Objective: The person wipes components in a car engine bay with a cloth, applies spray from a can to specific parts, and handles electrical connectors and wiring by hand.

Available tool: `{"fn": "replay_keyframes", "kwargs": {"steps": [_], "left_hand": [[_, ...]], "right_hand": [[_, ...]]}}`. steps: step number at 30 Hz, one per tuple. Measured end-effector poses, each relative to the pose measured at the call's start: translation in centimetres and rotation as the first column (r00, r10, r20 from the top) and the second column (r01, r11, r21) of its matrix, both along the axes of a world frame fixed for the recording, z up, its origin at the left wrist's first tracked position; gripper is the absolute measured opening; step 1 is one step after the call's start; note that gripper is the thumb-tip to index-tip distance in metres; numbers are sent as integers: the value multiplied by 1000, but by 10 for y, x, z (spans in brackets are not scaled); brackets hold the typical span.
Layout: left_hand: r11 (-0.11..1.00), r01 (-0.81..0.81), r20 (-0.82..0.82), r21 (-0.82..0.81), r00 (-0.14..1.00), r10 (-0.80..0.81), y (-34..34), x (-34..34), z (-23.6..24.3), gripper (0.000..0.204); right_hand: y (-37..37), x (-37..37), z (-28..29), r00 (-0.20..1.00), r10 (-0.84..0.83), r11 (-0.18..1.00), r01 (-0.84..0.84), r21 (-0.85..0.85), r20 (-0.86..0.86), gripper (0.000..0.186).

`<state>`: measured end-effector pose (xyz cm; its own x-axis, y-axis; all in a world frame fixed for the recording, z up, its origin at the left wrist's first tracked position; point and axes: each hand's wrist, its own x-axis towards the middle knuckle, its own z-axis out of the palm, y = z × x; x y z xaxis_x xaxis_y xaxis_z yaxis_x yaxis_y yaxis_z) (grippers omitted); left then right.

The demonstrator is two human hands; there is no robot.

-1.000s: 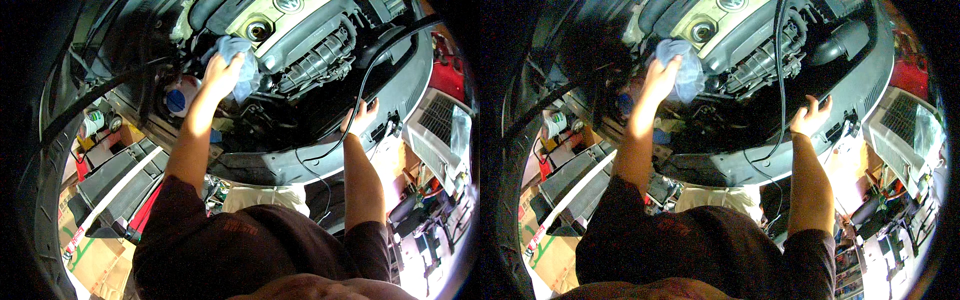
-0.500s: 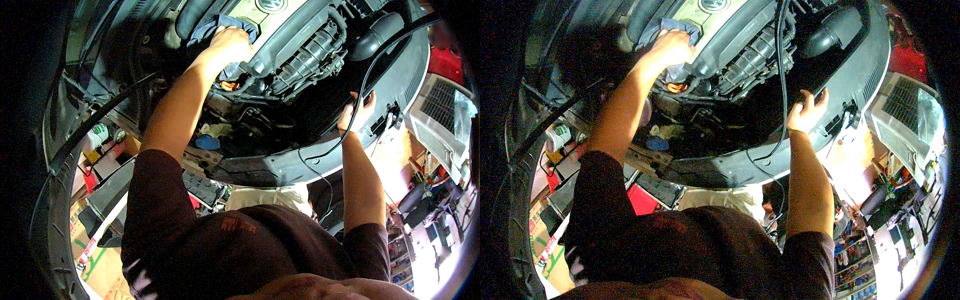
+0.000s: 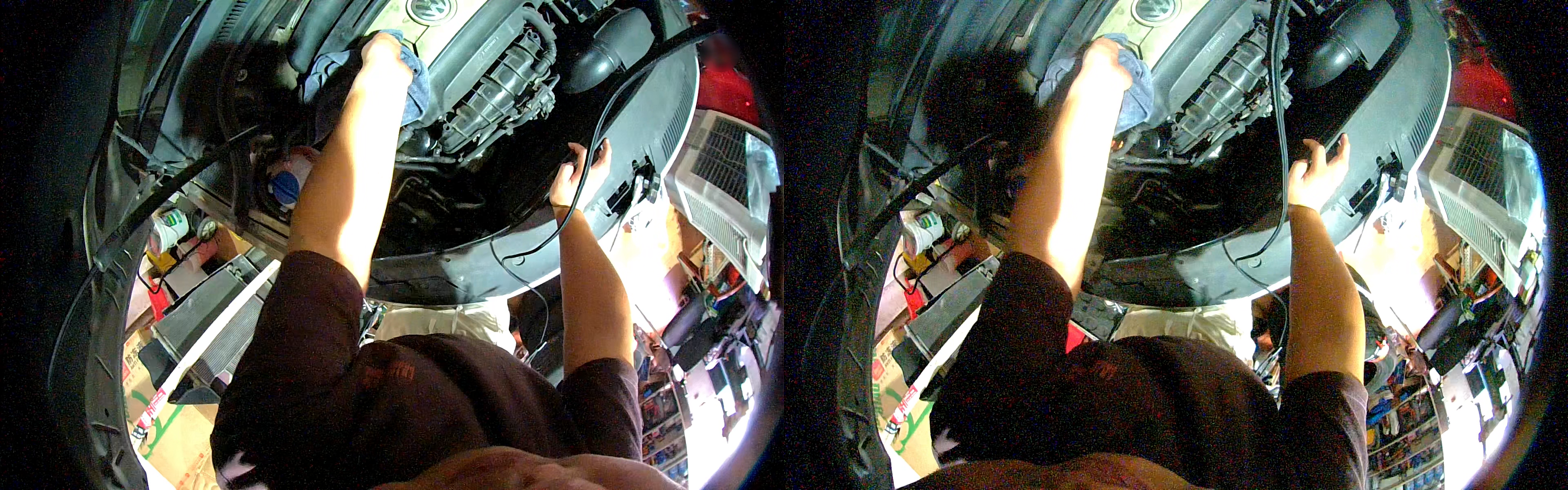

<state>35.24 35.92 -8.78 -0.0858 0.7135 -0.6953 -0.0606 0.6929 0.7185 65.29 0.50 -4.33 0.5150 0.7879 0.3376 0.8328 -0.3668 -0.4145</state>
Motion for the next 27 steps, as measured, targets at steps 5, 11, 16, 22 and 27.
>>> {"fn": "replay_keyframes", "kwargs": {"steps": [5, 11, 16, 22, 27], "left_hand": [[934, -175, 239, -310, 937, 255, 7, -36, 3, 32], [917, -392, 486, 77, 818, 309, -128, -91, 114, 47], [871, -465, 874, 158, 476, 95, -263, -155, 191, 66], [808, -485, 746, 335, 661, 88, -377, -194, 239, 74], [729, -569, 614, 380, 745, 262, -456, -230, 248, 70]], "right_hand": [[1, -1, -2, 1000, 11, 1000, -10, 15, -20, 37], [2, -7, 11, 998, 17, 1000, -17, 1, -66, 38], [0, -4, -3, 1000, 9, 999, -10, 54, 14, 35], [-6, 1, -19, 999, 18, 998, -21, 67, 33, 34], [-5, 0, -20, 998, 25, 995, -30, 93, 61, 32]]}}
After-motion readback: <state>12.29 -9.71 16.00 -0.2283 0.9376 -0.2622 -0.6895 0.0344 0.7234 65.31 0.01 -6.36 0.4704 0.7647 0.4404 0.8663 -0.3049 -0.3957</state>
